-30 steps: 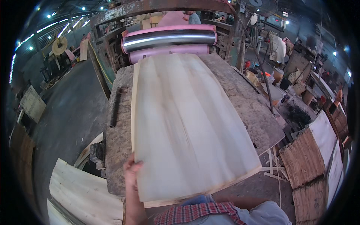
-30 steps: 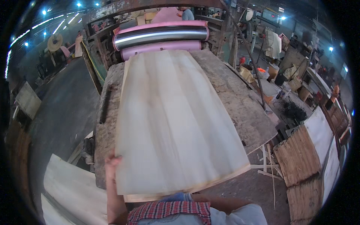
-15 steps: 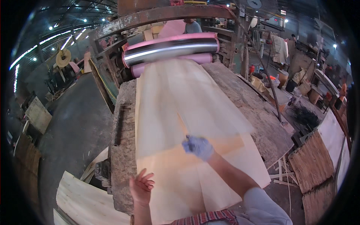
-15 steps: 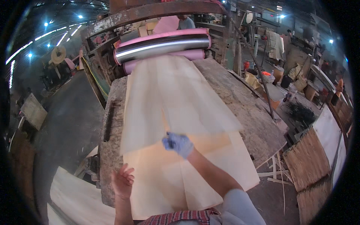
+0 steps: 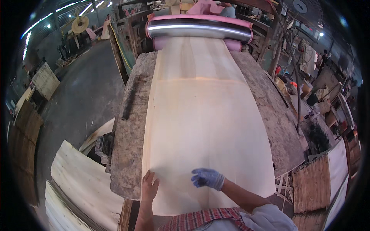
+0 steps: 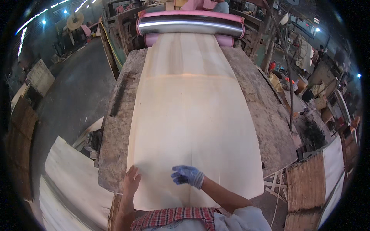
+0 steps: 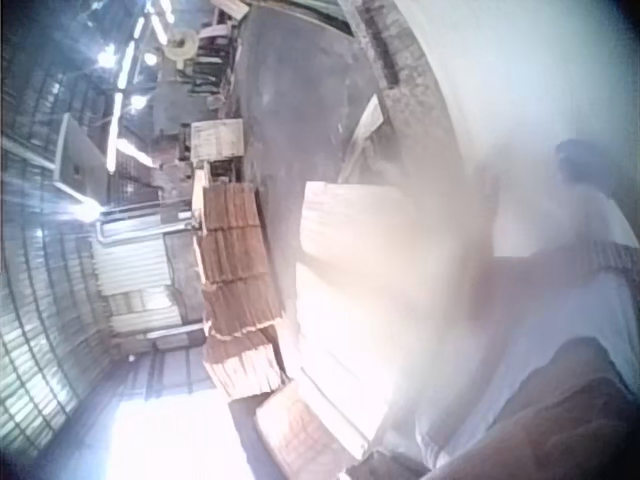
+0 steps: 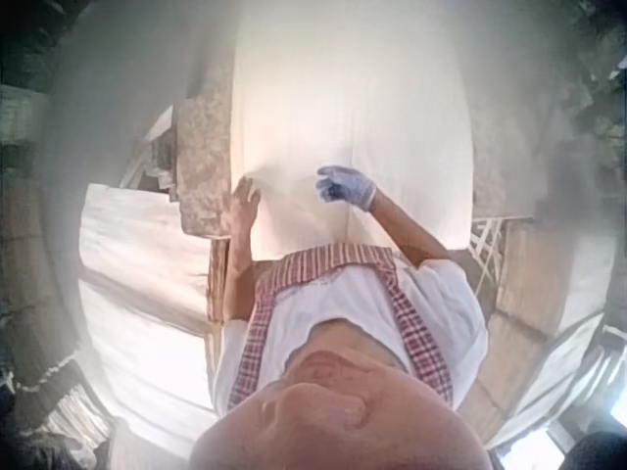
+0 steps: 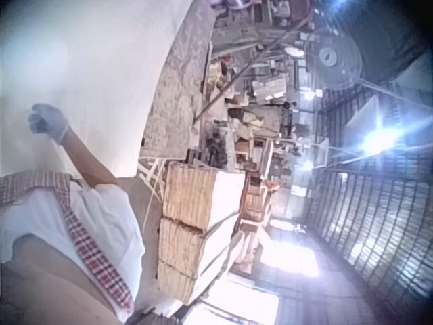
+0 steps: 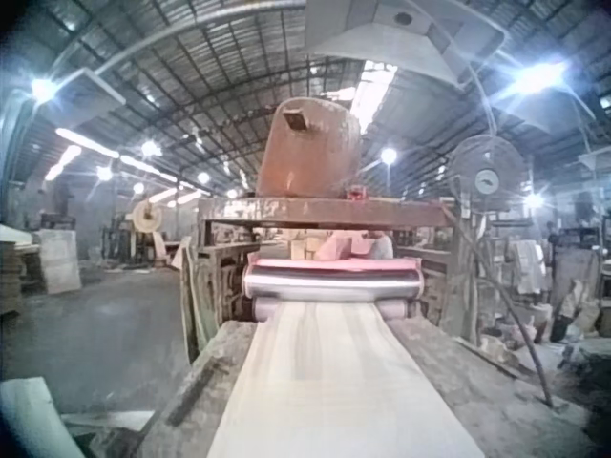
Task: The person uses a metal rod near a rolling machine, collects and stacks wood veneer sheets as they feed through the rollers, and carries the stacked sheets to place them onto a pile on the floor.
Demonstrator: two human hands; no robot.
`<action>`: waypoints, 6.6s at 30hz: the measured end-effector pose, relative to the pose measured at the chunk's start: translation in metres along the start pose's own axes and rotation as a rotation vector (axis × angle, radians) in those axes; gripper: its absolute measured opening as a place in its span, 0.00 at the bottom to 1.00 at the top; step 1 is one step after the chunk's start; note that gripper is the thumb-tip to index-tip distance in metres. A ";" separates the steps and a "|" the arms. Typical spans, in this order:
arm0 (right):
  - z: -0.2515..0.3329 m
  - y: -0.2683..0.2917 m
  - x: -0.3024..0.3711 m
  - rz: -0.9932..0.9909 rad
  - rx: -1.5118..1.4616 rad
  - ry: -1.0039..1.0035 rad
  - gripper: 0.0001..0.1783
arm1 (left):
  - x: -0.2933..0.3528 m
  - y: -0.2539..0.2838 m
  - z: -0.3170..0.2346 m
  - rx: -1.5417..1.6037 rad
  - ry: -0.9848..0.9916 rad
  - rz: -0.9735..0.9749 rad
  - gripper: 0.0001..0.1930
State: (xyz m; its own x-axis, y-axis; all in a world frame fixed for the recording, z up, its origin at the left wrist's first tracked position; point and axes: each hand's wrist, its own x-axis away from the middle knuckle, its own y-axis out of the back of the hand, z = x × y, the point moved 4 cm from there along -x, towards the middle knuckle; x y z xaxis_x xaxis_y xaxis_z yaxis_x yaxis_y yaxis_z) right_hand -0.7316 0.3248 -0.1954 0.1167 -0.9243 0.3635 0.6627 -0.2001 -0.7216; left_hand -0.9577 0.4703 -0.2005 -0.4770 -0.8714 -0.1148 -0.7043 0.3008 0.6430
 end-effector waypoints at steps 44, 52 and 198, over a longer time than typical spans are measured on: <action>0.079 0.032 -0.038 -0.075 -0.165 0.323 0.22 | -0.014 0.002 -0.026 0.110 0.044 -0.070 0.16; -0.018 -0.014 0.029 -0.003 0.097 0.067 0.22 | -0.009 0.008 -0.010 0.416 0.223 0.102 0.20; -0.040 -0.019 0.027 -0.006 -0.064 -0.132 0.24 | 0.000 -0.005 0.032 0.326 0.195 -0.005 0.16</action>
State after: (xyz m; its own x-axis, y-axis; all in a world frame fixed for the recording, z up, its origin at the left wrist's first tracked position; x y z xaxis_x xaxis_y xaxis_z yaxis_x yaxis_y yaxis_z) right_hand -0.7704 0.2903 -0.1948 0.2119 -0.8731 0.4390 0.6154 -0.2297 -0.7540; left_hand -0.9707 0.4812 -0.2279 -0.3862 -0.9211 0.0497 -0.8516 0.3767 0.3644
